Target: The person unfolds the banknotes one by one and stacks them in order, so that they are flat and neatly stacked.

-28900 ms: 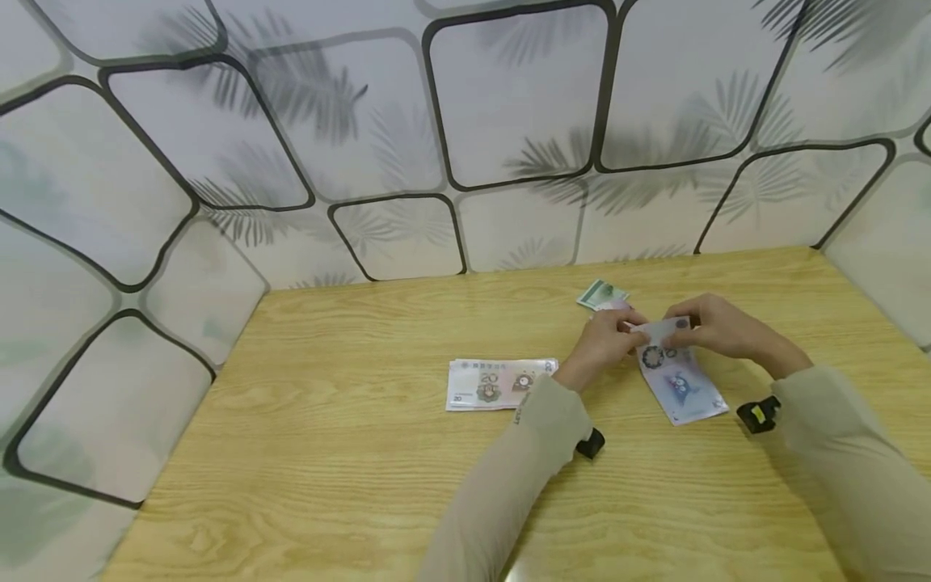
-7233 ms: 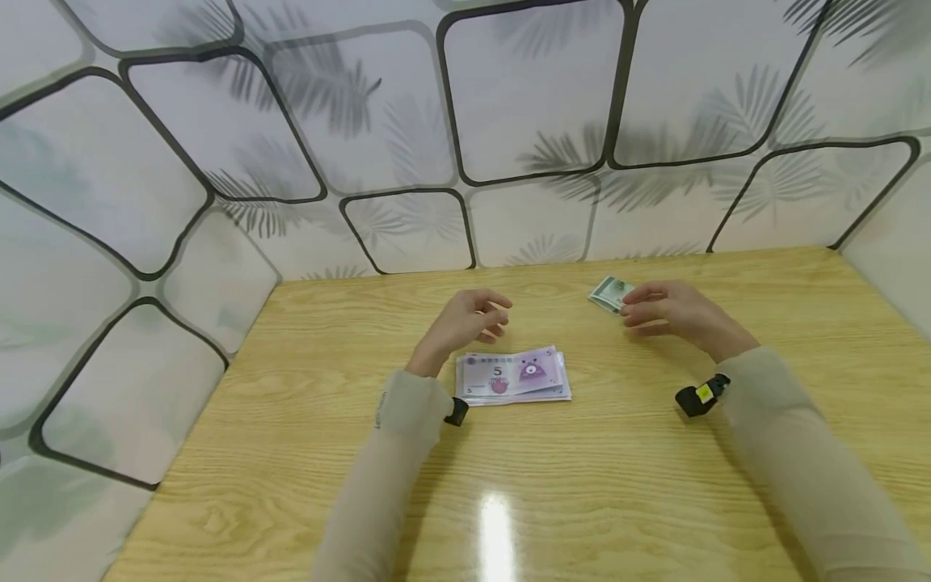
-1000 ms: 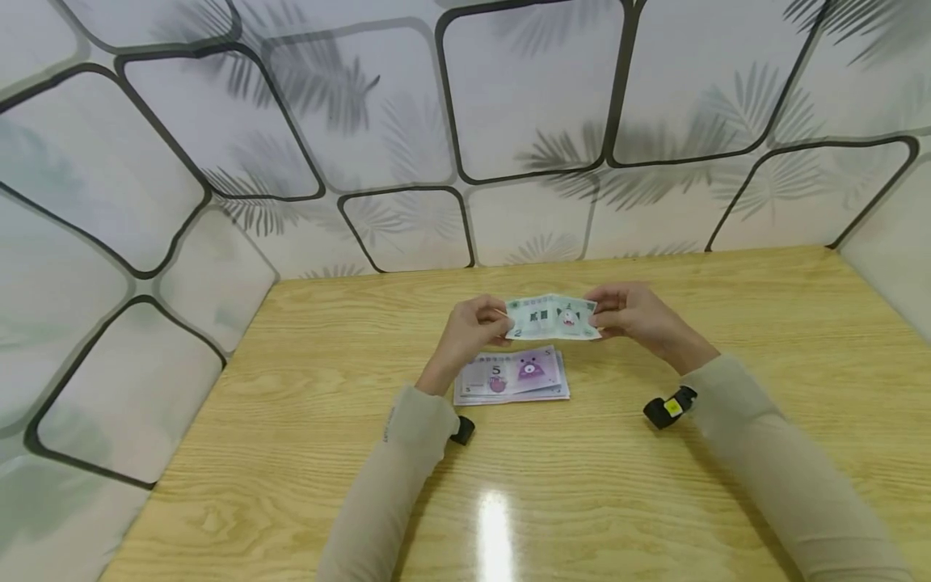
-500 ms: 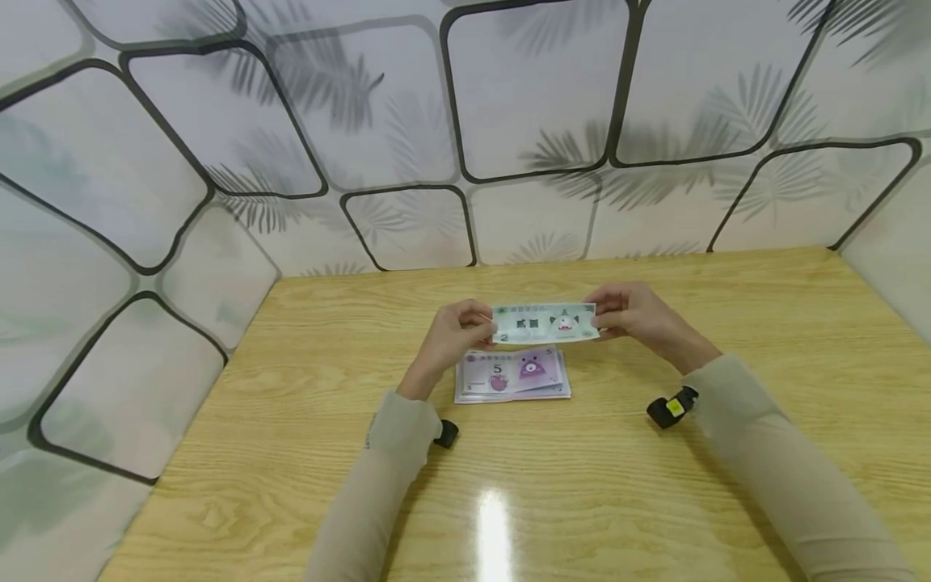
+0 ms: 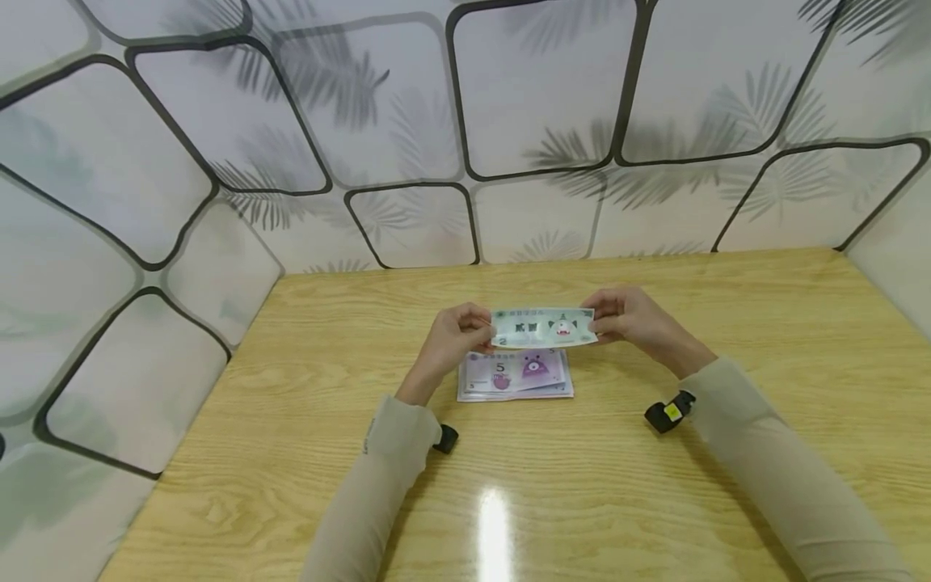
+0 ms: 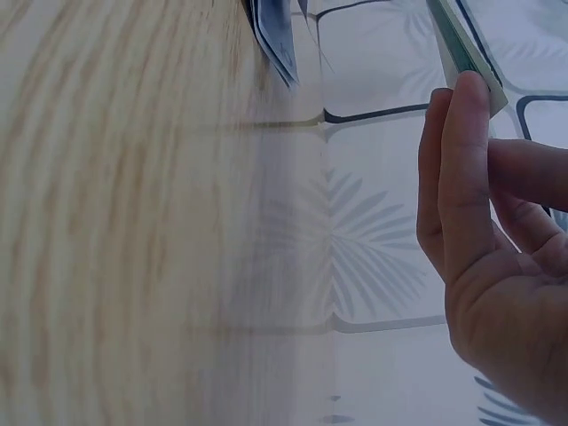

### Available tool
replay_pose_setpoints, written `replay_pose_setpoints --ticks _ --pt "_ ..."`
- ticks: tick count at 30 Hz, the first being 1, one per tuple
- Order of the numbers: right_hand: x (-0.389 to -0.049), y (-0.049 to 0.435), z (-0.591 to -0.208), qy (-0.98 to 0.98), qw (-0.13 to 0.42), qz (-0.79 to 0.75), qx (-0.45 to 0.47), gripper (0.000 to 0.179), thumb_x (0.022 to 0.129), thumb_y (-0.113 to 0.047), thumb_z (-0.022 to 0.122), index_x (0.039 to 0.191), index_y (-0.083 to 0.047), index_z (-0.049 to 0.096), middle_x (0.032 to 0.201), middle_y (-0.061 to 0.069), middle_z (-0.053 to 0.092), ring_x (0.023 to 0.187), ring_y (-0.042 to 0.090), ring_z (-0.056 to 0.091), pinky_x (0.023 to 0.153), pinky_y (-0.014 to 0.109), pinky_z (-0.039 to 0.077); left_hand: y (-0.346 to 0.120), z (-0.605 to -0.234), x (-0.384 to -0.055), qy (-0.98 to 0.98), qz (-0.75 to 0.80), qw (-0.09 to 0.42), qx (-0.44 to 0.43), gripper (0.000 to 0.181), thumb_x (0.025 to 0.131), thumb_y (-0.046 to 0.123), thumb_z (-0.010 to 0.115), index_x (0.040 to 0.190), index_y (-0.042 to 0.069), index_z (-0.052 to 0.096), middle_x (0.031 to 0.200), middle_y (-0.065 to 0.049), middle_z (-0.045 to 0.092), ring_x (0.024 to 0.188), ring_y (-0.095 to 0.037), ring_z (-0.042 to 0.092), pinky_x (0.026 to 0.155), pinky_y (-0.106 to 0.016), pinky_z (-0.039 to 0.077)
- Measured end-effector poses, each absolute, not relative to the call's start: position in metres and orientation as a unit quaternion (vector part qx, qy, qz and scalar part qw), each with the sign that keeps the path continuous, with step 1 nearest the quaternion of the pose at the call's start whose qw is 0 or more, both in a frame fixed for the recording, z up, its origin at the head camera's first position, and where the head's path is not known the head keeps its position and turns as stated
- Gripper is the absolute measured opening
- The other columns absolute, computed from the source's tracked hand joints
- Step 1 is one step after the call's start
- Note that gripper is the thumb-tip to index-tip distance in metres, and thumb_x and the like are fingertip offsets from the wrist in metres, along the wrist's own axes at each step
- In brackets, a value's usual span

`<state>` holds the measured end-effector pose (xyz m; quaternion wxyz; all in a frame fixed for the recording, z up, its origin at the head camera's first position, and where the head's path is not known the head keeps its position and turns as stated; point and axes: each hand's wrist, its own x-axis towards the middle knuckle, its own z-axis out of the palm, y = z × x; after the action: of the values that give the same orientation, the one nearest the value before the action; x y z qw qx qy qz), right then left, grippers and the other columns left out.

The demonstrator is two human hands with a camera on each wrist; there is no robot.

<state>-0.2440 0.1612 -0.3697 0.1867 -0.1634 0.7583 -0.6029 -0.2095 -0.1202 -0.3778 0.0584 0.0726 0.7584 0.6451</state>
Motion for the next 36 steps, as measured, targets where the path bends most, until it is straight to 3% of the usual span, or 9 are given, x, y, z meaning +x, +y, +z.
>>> replay_pose_setpoints --ticks 7,15,26,36 --pt "-0.242 0.158 -0.371 0.760 0.197 -0.599 -0.157 0.034 0.086 0.004 0.057 0.117 0.014 0.048 0.083 0.010 0.056 0.072 0.016 0.059 0.070 0.033 0.055 -0.126 -0.380 -0.206 0.767 0.635 0.064 0.072 0.013 0.085 -0.001 0.061 0.098 -0.003 0.059 0.082 -0.013 0.062 0.065 -0.019 0.061 0.069 -0.044 0.054" --pt "-0.242 0.155 -0.372 0.752 0.212 -0.602 -0.168 0.036 0.086 0.004 0.057 0.118 0.014 0.046 0.085 0.012 0.057 0.073 0.018 0.060 0.072 0.037 0.054 -0.132 -0.378 -0.202 0.763 0.639 0.066 0.078 0.013 0.085 -0.002 0.060 0.098 -0.005 0.058 0.081 -0.016 0.062 0.064 -0.018 0.061 0.066 -0.037 0.056" --pt "-0.240 0.151 -0.374 0.754 0.235 -0.584 -0.187 0.037 0.087 0.001 0.058 0.119 0.012 0.045 0.083 0.011 0.056 0.071 0.020 0.060 0.072 0.044 0.054 -0.142 -0.377 -0.199 0.764 0.631 0.111 0.072 0.030 0.086 -0.002 0.060 0.115 -0.006 0.052 0.082 -0.018 0.061 0.067 -0.020 0.060 0.071 -0.046 0.054" --pt "-0.238 0.146 -0.375 0.749 0.260 -0.575 -0.201 0.036 0.087 0.003 0.056 0.119 0.014 0.044 0.081 0.014 0.056 0.071 0.021 0.059 0.070 0.041 0.054 -0.146 -0.376 -0.195 0.780 0.611 0.113 0.079 0.035 0.086 -0.003 0.059 0.119 -0.002 0.050 0.079 -0.015 0.061 0.064 -0.020 0.060 0.065 -0.040 0.055"
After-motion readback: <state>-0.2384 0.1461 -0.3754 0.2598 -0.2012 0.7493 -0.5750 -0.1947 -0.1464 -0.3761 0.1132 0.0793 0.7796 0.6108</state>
